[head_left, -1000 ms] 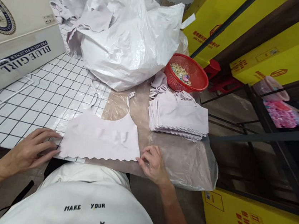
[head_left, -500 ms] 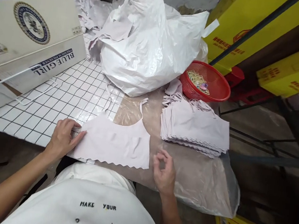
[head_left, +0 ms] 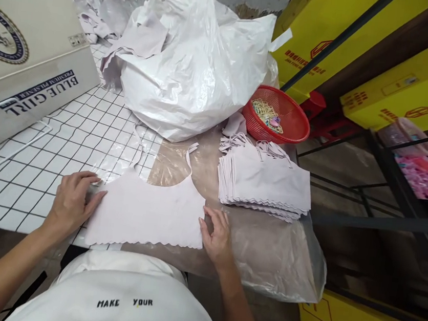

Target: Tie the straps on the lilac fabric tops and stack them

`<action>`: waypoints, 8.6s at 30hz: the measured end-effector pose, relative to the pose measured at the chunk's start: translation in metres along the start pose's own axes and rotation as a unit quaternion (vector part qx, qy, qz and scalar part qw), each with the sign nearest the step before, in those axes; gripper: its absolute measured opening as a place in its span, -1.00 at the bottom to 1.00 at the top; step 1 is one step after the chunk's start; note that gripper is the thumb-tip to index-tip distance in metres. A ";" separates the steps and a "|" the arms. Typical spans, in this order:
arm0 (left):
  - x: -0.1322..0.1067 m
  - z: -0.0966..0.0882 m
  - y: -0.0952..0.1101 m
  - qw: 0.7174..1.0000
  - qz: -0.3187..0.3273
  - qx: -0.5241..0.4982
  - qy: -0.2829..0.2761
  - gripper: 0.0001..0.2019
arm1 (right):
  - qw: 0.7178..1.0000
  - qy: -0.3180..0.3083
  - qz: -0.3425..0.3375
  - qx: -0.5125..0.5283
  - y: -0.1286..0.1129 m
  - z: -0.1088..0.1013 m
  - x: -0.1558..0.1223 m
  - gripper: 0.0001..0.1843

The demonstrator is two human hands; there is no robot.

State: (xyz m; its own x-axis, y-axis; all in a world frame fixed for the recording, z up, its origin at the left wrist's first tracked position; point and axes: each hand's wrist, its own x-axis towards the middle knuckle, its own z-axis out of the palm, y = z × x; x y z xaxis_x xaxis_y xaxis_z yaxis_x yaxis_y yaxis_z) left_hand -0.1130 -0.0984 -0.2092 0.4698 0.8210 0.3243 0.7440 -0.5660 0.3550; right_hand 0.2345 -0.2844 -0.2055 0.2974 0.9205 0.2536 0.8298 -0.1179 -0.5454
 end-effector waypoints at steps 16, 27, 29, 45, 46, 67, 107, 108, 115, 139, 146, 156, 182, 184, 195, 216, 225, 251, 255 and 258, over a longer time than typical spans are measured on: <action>0.086 0.125 0.156 0.930 0.306 -0.130 -0.153 -0.48 | 0.965 -0.166 0.146 0.141 -0.010 0.037 0.163 -0.88; 0.081 0.126 0.154 0.933 0.305 -0.135 -0.134 -0.43 | 0.974 -0.154 0.145 0.079 -0.017 0.020 0.142 -0.66; 0.081 0.128 0.153 0.933 0.302 -0.137 -0.140 -0.45 | 0.985 -0.112 0.131 0.024 -0.018 0.027 0.145 -0.66; 0.079 0.131 0.150 0.936 0.292 -0.101 -0.166 -0.42 | 0.988 -0.108 0.081 0.069 -0.052 0.006 0.220 -0.89; 0.079 0.132 0.150 0.936 0.291 -0.103 -0.166 -0.42 | 0.987 -0.083 0.046 0.127 -0.058 -0.010 0.214 -0.87; 0.084 0.119 0.146 0.924 0.306 -0.134 -0.184 -0.44 | 0.951 -0.153 0.199 0.181 -0.024 -0.007 0.101 -0.64; 0.089 0.114 0.149 0.922 0.295 -0.167 -0.188 -0.49 | 0.859 -0.169 0.147 0.460 -0.026 -0.036 0.065 -0.61; 0.091 0.111 0.149 0.918 0.296 -0.183 -0.190 -0.50 | 0.855 -0.117 0.173 0.475 -0.024 -0.027 0.072 -0.61; 0.093 0.071 0.133 0.934 0.225 -0.187 -0.208 -0.78 | 0.866 -0.080 0.195 0.454 -0.014 0.030 0.098 -0.66; 0.072 0.068 0.136 0.936 0.061 -0.214 -0.272 -0.90 | 0.930 -0.209 0.094 0.289 -0.010 0.031 0.088 -0.74; 0.068 0.073 0.135 0.937 0.060 -0.222 -0.263 -0.92 | 0.924 -0.229 0.111 0.286 -0.011 0.029 0.088 -0.74; 0.071 0.070 0.135 0.934 0.062 -0.246 -0.253 -0.92 | 0.907 -0.215 0.154 0.327 -0.010 0.035 0.087 -0.71; 0.069 0.071 0.138 0.938 0.046 -0.245 -0.241 -0.84 | 0.977 -0.128 -0.094 0.141 -0.022 0.019 0.088 -0.73; 0.068 0.072 0.138 0.939 0.052 -0.246 -0.236 -0.83 | 0.968 -0.171 -0.139 0.119 -0.023 0.018 0.089 -0.69; 0.067 0.071 0.135 0.934 0.059 -0.242 -0.257 -0.90 | 0.966 -0.185 -0.114 0.139 -0.016 0.023 0.090 -0.83; 0.070 0.072 0.142 0.937 0.029 -0.186 -0.295 -0.91 | 0.968 -0.181 -0.081 0.156 -0.020 0.029 0.084 -0.88; 0.071 0.071 0.142 0.935 0.030 -0.203 -0.290 -0.90 | 0.972 -0.179 -0.107 0.106 -0.021 0.023 0.086 -0.89; 0.068 0.075 0.139 0.936 0.054 -0.214 -0.275 -0.91 | 0.923 -0.234 -0.270 -0.139 -0.035 0.004 0.097 -0.79; 0.071 0.073 0.139 0.931 0.050 -0.216 -0.290 -0.93 | 0.871 -0.266 -0.362 -0.199 -0.043 -0.002 0.109 -0.76; 0.073 0.072 0.139 0.927 0.055 -0.216 -0.303 -0.92 | 0.848 -0.284 -0.392 -0.216 -0.050 -0.004 0.120 -0.77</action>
State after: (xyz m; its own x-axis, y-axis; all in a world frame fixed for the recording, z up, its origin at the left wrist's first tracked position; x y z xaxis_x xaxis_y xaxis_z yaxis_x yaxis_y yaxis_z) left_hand 0.0582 -0.1119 -0.1993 0.8089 0.5742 -0.1265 0.4784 -0.5177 0.7093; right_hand 0.2303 -0.1690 -0.1446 -0.5996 0.7954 -0.0892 0.7992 0.6010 -0.0129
